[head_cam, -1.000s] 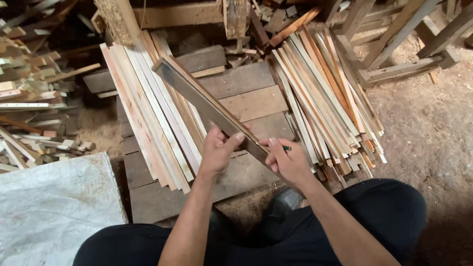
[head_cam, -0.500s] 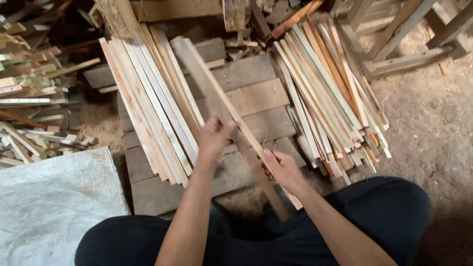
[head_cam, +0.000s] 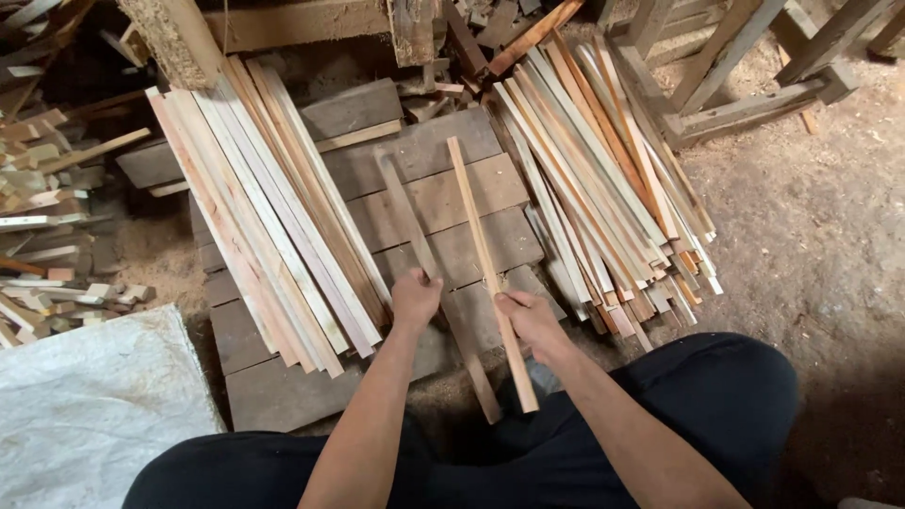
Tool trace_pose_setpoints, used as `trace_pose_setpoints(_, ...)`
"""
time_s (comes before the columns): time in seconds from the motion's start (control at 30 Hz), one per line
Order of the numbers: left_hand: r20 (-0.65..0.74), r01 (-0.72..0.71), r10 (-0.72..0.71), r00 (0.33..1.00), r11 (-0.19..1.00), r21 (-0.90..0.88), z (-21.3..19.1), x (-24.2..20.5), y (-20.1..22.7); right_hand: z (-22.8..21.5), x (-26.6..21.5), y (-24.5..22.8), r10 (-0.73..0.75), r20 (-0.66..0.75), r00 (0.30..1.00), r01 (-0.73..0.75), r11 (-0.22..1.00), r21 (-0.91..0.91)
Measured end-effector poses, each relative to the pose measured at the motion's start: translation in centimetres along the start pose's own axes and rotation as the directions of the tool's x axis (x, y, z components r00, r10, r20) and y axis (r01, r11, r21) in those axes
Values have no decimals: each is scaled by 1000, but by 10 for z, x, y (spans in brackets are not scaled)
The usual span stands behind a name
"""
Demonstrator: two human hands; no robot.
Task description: Inspecting and marking wooden strips with a pencil in a workshop
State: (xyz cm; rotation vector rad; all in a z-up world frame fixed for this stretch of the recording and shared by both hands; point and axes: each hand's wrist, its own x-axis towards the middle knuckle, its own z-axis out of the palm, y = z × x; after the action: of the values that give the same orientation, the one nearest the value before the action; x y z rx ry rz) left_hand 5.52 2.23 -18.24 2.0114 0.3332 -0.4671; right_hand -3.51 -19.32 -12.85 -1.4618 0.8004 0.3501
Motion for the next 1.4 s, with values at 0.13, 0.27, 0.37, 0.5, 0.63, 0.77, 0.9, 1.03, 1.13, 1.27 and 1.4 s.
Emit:
trace_pose_setpoints(0.13, -4, 53, -53, 999, 969, 243, -13, -25, 27, 1, 6, 6, -34, 19, 999, 36, 995, -92)
trace_pose_setpoints(0.27, 48, -18, 5, 999, 956, 293, -14, -47, 58, 16, -26, -21, -52, 87, 995, 63, 990, -127)
trace_pose_setpoints(0.37, 111, -85, 87, 990, 996, -20, -5, -39, 51, 29, -37, -23, -106, 133, 985, 123, 985, -123)
trace_pose_setpoints(0.5, -75, -71, 37, 996, 848, -525, -12, -56, 57, 43, -56, -26, -321, 214, 922, 367, 901, -231)
trace_pose_setpoints(0.63, -137, -38, -24, 990, 899, -436, -55, -72, 82, 83, -59, -37, -391, 201, 898, 440, 816, -376)
trace_pose_setpoints(0.77, -235, -103, -7, 972, 887, -451, -87, -90, 105, 127, -38, -50, -475, 249, 844, 534, 790, -300)
trace_pose_setpoints(0.9, -237, -37, -61, 970, 922, -386, -115, -83, 95, 167, -22, -73, -474, 287, 832, 515, 853, -85)
trace_pose_setpoints(1.03, -210, 16, -121, 970, 897, -441, -124, -75, 90, 190, 39, -68, -569, 438, 696, 716, 594, -366)
trace_pose_setpoints(1.13, -234, 14, -136, 963, 889, -458, -131, -67, 85, 203, 59, -82, -551, 458, 697, 711, 613, -345)
trace_pose_setpoints(1.27, -287, -14, -154, 946, 861, -509, -131, -53, 76, 224, 92, -90, -438, 527, 728, 652, 204, -730)
trace_pose_setpoints(1.4, -354, -37, -144, 924, 888, -457, -131, -48, 74, 232, 124, -80, -401, 517, 757, 623, 201, -756)
